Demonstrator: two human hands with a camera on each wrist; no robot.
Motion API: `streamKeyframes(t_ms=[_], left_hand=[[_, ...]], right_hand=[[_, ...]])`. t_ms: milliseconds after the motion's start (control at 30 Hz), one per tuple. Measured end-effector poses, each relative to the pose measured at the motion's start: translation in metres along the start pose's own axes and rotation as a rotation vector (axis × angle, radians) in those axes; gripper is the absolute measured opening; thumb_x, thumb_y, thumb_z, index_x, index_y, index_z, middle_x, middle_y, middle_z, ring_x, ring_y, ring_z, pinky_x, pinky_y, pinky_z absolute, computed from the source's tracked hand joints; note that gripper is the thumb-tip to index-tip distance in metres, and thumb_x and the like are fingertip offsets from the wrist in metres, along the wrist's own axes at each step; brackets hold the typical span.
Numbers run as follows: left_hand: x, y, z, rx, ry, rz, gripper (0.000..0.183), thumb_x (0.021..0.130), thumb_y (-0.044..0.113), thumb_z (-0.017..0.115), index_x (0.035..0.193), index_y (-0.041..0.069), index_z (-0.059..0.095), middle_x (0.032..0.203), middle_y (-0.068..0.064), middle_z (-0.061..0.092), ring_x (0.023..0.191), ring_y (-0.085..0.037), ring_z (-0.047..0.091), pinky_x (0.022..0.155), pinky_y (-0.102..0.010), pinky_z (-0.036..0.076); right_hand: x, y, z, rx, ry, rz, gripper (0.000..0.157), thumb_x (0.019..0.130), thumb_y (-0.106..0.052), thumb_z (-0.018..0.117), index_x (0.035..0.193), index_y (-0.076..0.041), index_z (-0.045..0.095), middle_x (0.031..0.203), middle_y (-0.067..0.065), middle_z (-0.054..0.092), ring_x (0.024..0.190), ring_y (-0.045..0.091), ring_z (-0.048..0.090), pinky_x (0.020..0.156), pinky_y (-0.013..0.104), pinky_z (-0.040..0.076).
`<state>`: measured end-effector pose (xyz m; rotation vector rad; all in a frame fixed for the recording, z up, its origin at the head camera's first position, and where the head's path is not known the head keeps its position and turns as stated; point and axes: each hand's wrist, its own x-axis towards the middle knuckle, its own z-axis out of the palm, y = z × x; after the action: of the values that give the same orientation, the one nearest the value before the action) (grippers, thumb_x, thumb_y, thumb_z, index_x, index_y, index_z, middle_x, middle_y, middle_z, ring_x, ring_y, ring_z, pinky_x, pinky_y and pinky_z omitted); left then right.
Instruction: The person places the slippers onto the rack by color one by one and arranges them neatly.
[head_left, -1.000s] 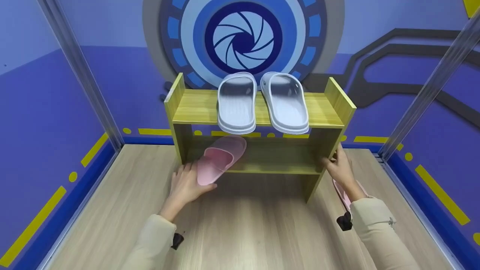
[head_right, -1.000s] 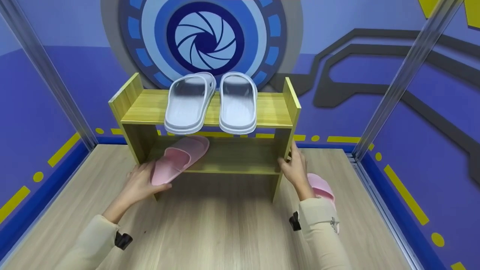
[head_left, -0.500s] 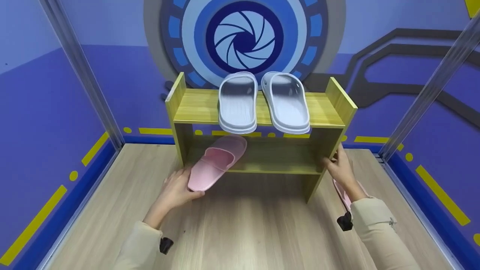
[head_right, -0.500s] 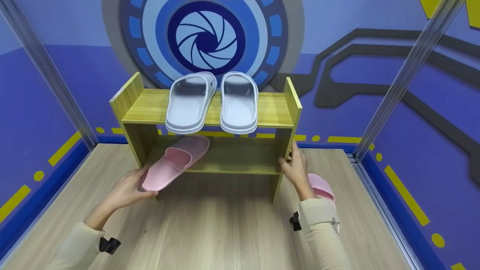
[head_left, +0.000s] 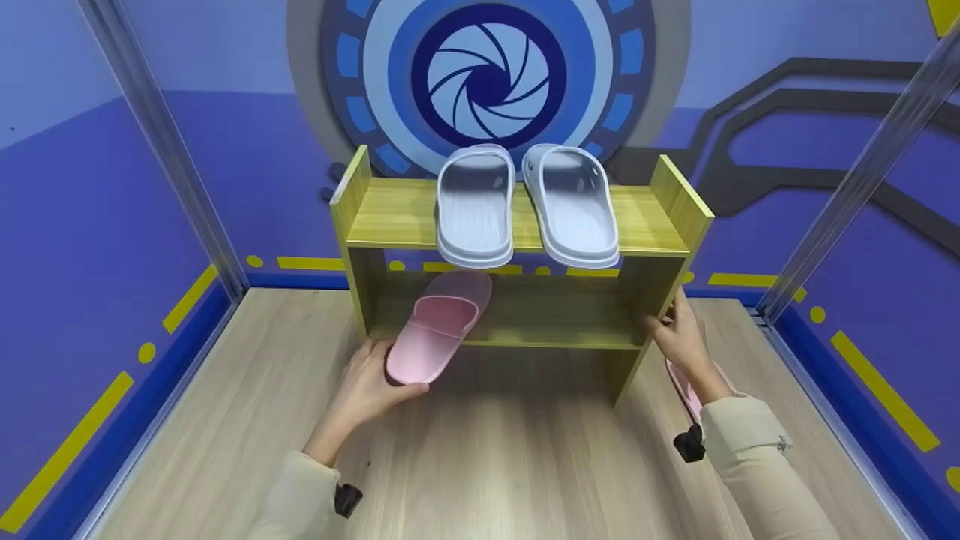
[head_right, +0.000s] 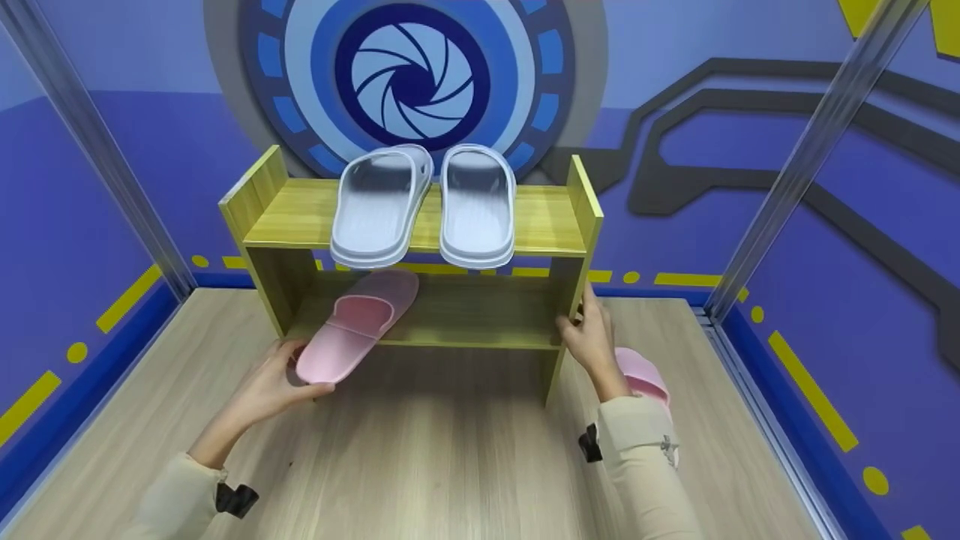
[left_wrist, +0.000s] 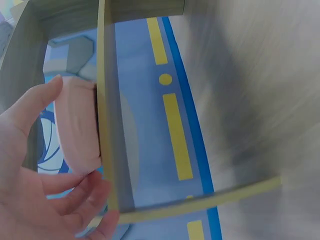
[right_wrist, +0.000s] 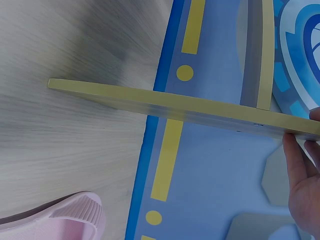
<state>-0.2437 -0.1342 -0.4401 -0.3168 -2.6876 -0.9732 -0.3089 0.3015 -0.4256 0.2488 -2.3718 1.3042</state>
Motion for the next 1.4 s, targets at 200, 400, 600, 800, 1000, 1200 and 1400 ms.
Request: streamKeyframes(t_ms=[200, 400, 600, 800, 1000, 1200, 1400], left_hand=[[0.001, 0.009, 0.014, 0.023, 0.047, -0.044, 0.082, 0.058, 0.048, 0.076, 0.117, -0.002, 0.048, 0.104, -0.013, 0.052, 0.093, -0.028, 0.049, 0.078, -0.045, 0.040], [0.002, 0.015, 0.023, 0.011, 0.074, 0.006, 0.080, 0.059, 0.049, 0.075, 0.117, 0.000, 0.050, 0.103, -0.012, 0.053, 0.093, -0.028, 0.050, 0.078, -0.046, 0.040], [0.005, 0.017, 0.029, -0.005, 0.088, 0.049, 0.078, 0.060, 0.049, 0.075, 0.119, 0.003, 0.051, 0.105, -0.012, 0.054, 0.095, -0.028, 0.050, 0.078, -0.046, 0.040], [0.011, 0.021, 0.036, 0.000, 0.080, 0.043, 0.077, 0.060, 0.049, 0.074, 0.119, 0.005, 0.051, 0.105, -0.012, 0.056, 0.096, -0.029, 0.050, 0.077, -0.047, 0.041], [0.015, 0.026, 0.041, 0.006, 0.086, 0.017, 0.077, 0.061, 0.050, 0.073, 0.119, 0.004, 0.052, 0.108, -0.013, 0.056, 0.100, -0.030, 0.050, 0.080, -0.048, 0.040], [0.018, 0.027, 0.047, 0.010, 0.100, 0.019, 0.081, 0.062, 0.052, 0.071, 0.120, 0.001, 0.050, 0.112, -0.015, 0.054, 0.102, -0.031, 0.049, 0.082, -0.047, 0.039], [0.022, 0.026, 0.051, 0.015, 0.120, 0.019, 0.079, 0.062, 0.051, 0.072, 0.118, 0.001, 0.051, 0.110, -0.015, 0.054, 0.100, -0.030, 0.049, 0.081, -0.046, 0.040]], right_hand=[[0.000, -0.001, -0.001, -0.011, -0.008, 0.020, 0.056, 0.078, 0.001, 0.055, 0.129, -0.006, 0.033, 0.116, 0.023, 0.047, 0.100, 0.039, 0.050, 0.075, 0.050, 0.044], [0.000, -0.001, -0.001, -0.019, -0.009, 0.017, 0.056, 0.078, 0.001, 0.055, 0.129, -0.006, 0.033, 0.115, 0.023, 0.048, 0.099, 0.039, 0.051, 0.074, 0.049, 0.044], [0.000, -0.001, -0.001, -0.010, -0.006, 0.015, 0.058, 0.078, 0.001, 0.056, 0.130, -0.006, 0.033, 0.116, 0.023, 0.048, 0.098, 0.038, 0.051, 0.074, 0.049, 0.044], [0.000, -0.001, 0.000, -0.007, 0.007, 0.007, 0.057, 0.079, 0.002, 0.057, 0.130, -0.004, 0.033, 0.114, 0.024, 0.049, 0.098, 0.038, 0.051, 0.074, 0.047, 0.045], [0.001, 0.000, 0.000, -0.009, 0.004, -0.017, 0.056, 0.079, 0.000, 0.058, 0.130, -0.004, 0.034, 0.115, 0.023, 0.049, 0.098, 0.040, 0.051, 0.074, 0.049, 0.045], [-0.001, -0.004, -0.001, -0.001, -0.004, -0.017, 0.056, 0.079, 0.002, 0.056, 0.129, -0.004, 0.034, 0.115, 0.024, 0.048, 0.099, 0.041, 0.050, 0.074, 0.050, 0.044], [0.000, 0.002, 0.000, 0.021, -0.020, -0.010, 0.061, 0.080, 0.001, 0.056, 0.133, -0.006, 0.029, 0.118, 0.023, 0.046, 0.100, 0.040, 0.049, 0.076, 0.051, 0.043]])
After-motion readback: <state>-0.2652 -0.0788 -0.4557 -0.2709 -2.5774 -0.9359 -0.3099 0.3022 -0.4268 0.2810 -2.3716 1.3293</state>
